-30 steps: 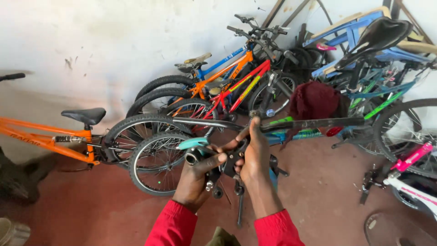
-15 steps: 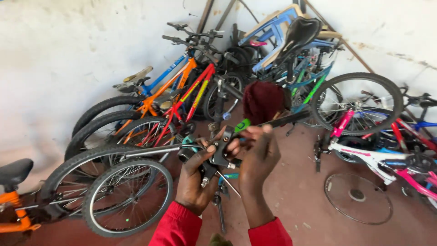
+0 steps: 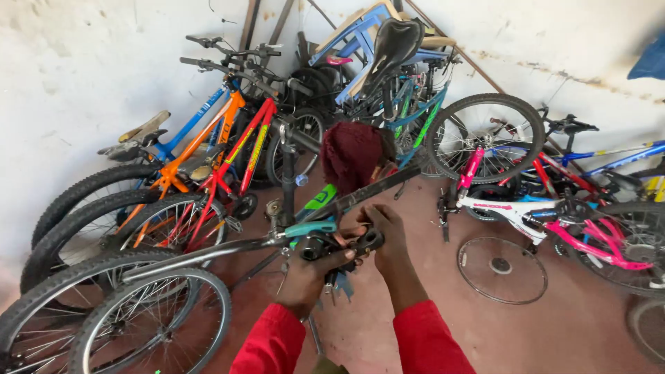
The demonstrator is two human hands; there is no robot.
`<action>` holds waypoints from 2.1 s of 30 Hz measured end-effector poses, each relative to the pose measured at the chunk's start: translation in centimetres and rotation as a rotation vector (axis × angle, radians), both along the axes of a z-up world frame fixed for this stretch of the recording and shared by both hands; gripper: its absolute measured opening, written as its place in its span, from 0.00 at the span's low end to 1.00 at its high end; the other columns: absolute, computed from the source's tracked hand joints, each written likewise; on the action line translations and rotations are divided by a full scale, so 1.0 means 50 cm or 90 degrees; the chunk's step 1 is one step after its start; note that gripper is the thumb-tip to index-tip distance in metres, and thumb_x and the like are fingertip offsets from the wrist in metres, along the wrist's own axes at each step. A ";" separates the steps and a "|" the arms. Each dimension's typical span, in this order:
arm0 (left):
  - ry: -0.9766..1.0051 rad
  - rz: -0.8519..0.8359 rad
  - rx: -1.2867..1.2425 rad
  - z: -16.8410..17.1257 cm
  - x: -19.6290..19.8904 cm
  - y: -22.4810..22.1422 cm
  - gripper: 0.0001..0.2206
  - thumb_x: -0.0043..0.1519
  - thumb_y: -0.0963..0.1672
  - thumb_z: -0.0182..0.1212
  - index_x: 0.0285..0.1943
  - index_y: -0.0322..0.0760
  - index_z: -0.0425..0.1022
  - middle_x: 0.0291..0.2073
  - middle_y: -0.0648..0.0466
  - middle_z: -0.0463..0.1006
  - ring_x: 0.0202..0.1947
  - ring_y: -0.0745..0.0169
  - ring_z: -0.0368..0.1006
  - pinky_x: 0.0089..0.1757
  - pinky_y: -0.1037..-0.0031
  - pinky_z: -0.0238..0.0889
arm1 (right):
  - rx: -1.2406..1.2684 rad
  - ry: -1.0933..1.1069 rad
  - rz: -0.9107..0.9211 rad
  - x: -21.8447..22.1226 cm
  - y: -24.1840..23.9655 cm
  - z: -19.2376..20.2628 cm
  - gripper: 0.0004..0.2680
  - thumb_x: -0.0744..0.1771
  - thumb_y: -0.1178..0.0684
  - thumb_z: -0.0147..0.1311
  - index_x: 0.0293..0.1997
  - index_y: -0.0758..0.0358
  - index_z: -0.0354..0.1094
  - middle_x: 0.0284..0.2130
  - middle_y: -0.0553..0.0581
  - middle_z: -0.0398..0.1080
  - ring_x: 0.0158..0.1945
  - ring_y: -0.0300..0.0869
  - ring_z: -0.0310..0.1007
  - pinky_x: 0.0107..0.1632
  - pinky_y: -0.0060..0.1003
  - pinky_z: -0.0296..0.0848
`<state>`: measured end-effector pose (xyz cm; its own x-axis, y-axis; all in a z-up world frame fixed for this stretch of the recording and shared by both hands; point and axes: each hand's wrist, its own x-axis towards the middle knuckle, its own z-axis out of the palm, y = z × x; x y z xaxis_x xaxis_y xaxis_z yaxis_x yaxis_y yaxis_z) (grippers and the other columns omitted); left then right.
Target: Repairing and assembling components on a bicycle handlebar using tools
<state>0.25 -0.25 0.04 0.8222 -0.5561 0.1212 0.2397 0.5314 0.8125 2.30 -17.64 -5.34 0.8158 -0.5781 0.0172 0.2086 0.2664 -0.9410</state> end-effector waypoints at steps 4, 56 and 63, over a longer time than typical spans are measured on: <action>-0.069 0.025 0.015 -0.048 0.025 -0.057 0.04 0.50 0.38 0.63 0.28 0.36 0.72 0.47 0.45 0.78 0.50 0.50 0.74 0.40 0.67 0.71 | 0.033 0.047 0.051 0.072 -0.063 -0.041 0.06 0.61 0.55 0.56 0.31 0.65 0.65 0.29 0.62 0.71 0.30 0.48 0.71 0.30 0.42 0.69; 0.019 -0.205 0.311 0.006 -0.062 0.110 0.09 0.45 0.36 0.68 0.31 0.29 0.72 0.18 0.48 0.71 0.19 0.60 0.66 0.23 0.75 0.59 | 0.538 -0.005 0.148 -0.115 -0.083 -0.234 0.09 0.63 0.54 0.48 0.45 0.61 0.67 0.42 0.61 0.71 0.45 0.50 0.70 0.53 0.42 0.67; -0.022 0.007 -0.268 0.086 0.000 0.194 0.29 0.53 0.43 0.55 0.63 0.21 0.57 0.32 0.36 0.74 0.32 0.50 0.71 0.38 0.72 0.61 | 0.333 -0.098 0.059 -0.153 -0.004 0.112 0.16 0.65 0.48 0.41 0.57 0.61 0.61 0.51 0.60 0.66 0.53 0.50 0.66 0.56 0.44 0.65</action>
